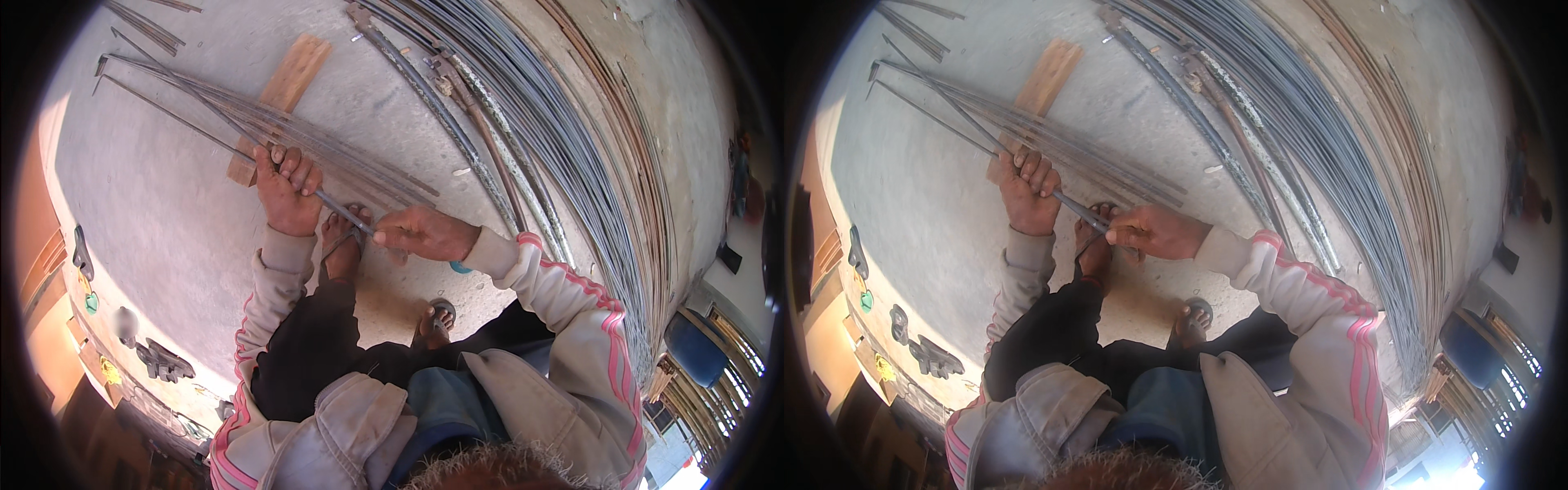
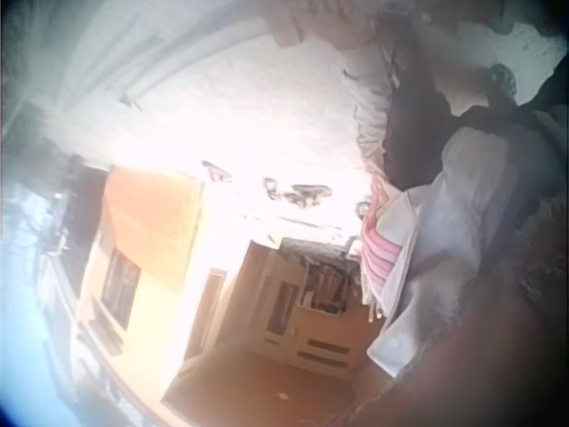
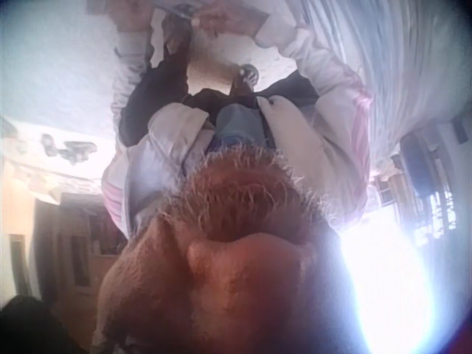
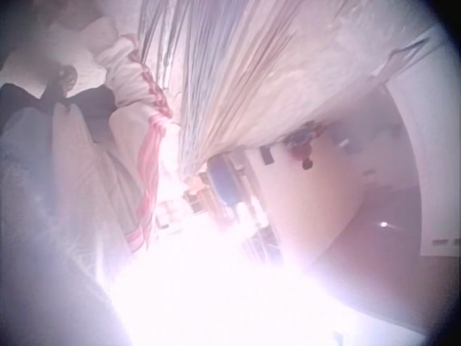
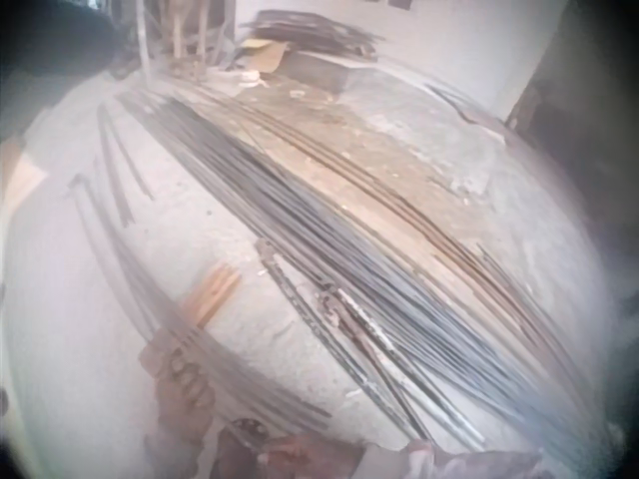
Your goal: The person measures metal rods with a tape measure, marks them, and cuts them using a manual pipe cutter. The person then bends the cut rods into hooks using a wooden block as a fulcrum.
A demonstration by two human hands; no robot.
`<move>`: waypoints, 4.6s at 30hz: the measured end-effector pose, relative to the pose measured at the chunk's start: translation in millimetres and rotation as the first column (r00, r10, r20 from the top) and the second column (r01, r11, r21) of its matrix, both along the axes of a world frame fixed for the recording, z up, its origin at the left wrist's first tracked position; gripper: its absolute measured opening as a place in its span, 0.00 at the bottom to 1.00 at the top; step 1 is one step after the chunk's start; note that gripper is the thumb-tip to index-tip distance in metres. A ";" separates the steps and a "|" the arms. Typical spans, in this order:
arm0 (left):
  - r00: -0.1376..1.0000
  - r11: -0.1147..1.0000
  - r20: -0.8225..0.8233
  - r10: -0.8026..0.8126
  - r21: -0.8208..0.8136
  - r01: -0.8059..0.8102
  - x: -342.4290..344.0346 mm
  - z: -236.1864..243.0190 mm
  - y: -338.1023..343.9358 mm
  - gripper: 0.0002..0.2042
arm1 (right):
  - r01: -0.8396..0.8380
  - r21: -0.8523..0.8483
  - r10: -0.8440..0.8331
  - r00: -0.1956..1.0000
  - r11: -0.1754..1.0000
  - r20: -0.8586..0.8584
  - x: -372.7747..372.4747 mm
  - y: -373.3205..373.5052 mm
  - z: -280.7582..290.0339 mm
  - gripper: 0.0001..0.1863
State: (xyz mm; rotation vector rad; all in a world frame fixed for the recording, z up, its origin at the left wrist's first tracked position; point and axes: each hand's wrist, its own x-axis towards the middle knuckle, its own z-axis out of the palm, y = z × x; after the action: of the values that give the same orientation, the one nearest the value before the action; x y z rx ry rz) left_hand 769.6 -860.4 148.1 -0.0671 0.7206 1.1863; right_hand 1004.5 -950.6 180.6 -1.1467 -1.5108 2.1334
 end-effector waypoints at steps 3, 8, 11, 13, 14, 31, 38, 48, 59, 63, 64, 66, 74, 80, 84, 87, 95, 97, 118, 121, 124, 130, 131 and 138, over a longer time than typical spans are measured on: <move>0.999 0.996 0.049 -0.018 0.087 0.014 -3.0 1.9 1.4 0.19 | -0.058 0.425 -0.153 0.883 0.903 0.444 46.2 21.4 -14.5 0.18; 0.994 0.997 0.105 -0.004 0.082 -0.004 -0.4 16.9 3.5 0.20 | -0.202 0.518 -0.498 0.145 0.831 0.855 168.3 56.5 -76.4 0.22; 0.995 0.995 0.095 0.026 0.098 -0.035 3.3 27.4 4.1 0.19 | -0.212 0.364 -0.361 0.055 0.907 0.931 196.5 45.3 -115.5 0.23; 0.997 0.993 0.066 0.037 0.106 -0.044 7.2 34.2 8.5 0.18 | -0.176 0.393 -0.385 0.078 0.903 0.920 206.5 43.7 -129.9 0.23; 0.998 0.994 0.053 0.041 0.101 -0.046 10.1 37.3 12.3 0.19 | -0.175 0.393 -0.381 0.100 0.903 0.919 210.6 41.3 -133.7 0.23; 0.956 0.939 0.261 0.138 0.272 -0.210 93.4 134.0 122.8 0.09 | 0.553 0.511 -0.709 0.684 0.658 0.172 154.2 -42.2 117.4 0.23; 0.976 0.869 0.168 0.140 0.451 -0.202 108.3 169.8 161.4 0.10 | 0.491 0.541 -0.672 0.713 0.682 0.201 93.0 -73.0 178.2 0.28; 0.929 0.906 0.254 0.270 0.260 -0.334 85.6 224.0 149.8 0.08 | 0.346 0.779 -0.739 0.639 0.523 0.213 26.9 -29.0 138.0 0.20; 0.886 0.895 0.376 0.271 0.240 -0.375 60.5 252.3 150.7 0.10 | 0.254 0.831 -0.724 0.650 0.494 0.231 6.7 -9.0 135.6 0.30; 0.890 0.893 0.376 0.259 0.257 -0.369 50.2 256.7 147.7 0.10 | 0.248 0.817 -0.722 0.639 0.521 0.266 0.1 -6.3 140.8 0.29; 0.885 0.911 0.398 0.241 0.223 -0.348 46.3 257.9 149.0 0.10 | 0.257 0.824 -0.726 0.643 0.504 0.244 -1.8 -6.0 141.3 0.25; 0.877 0.924 0.424 0.225 0.194 -0.330 39.6 258.1 148.4 0.10 | 0.283 0.843 -0.734 0.655 0.457 0.178 -6.1 -5.1 141.5 0.18; 0.846 0.855 0.502 0.180 0.345 -0.387 19.8 258.9 128.6 0.09 | 0.232 0.886 -0.727 0.670 0.402 0.154 -17.5 2.4 138.0 0.14; 0.895 0.888 0.361 0.263 0.272 -0.371 11.9 274.0 125.4 0.11 | 0.252 0.893 -0.710 0.697 0.373 0.100 -23.8 7.5 134.8 0.13; 0.898 0.898 0.350 0.265 0.248 -0.362 10.2 273.9 124.1 0.12 | 0.212 0.910 -0.711 0.694 0.357 0.117 -25.0 7.3 131.7 0.13; 0.906 0.904 0.338 0.255 0.251 -0.348 10.8 269.9 122.6 0.13 | 0.230 0.894 -0.708 0.695 0.383 0.125 -24.6 2.6 131.2 0.14; 0.892 0.894 0.385 0.237 0.274 -0.355 10.6 261.6 121.1 0.12 | 0.263 0.866 -0.694 0.709 0.426 0.126 -24.5 2.3 131.8 0.15; 0.901 0.894 0.377 0.217 0.293 -0.338 6.8 261.8 122.7 0.11 | 0.222 0.888 -0.698 0.702 0.403 0.142 -26.5 3.6 133.5 0.15; 0.933 0.839 0.356 0.050 0.492 -0.233 -16.8 237.6 100.2 0.11 | 0.262 0.769 -0.612 0.764 0.583 0.203 -48.6 -4.3 146.9 0.14; 0.910 0.849 0.406 0.089 0.447 -0.282 -16.0 242.5 101.9 0.10 | 0.231 0.774 -0.585 0.783 0.589 0.211 -47.3 -4.1 145.9 0.14; 0.902 0.881 0.414 0.122 0.373 -0.291 -15.4 248.6 107.0 0.08 | 0.273 0.760 -0.593 0.785 0.590 0.179 -47.0 -6.6 145.5 0.14; 0.915 0.897 0.350 0.203 0.309 -0.317 -9.1 254.5 104.2 0.08 | 0.293 0.771 -0.622 0.765 0.565 0.165 -45.7 -8.4 139.9 0.14; 0.917 0.893 0.334 0.216 0.313 -0.325 -8.7 254.9 103.1 0.08 | 0.296 0.768 -0.626 0.761 0.568 0.170 -45.0 -8.9 138.9 0.14; 0.930 0.901 0.317 0.185 0.323 -0.290 -9.4 251.0 102.6 0.07 | 0.314 0.797 -0.643 0.757 0.516 0.118 -43.8 -10.9 132.7 0.15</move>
State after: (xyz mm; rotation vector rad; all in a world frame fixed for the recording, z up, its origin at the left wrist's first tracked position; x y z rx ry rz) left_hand 760.2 -757.8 399.1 -0.0111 0.2356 1.4975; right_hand 960.7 -961.6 313.3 -1.4739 -1.6780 0.7485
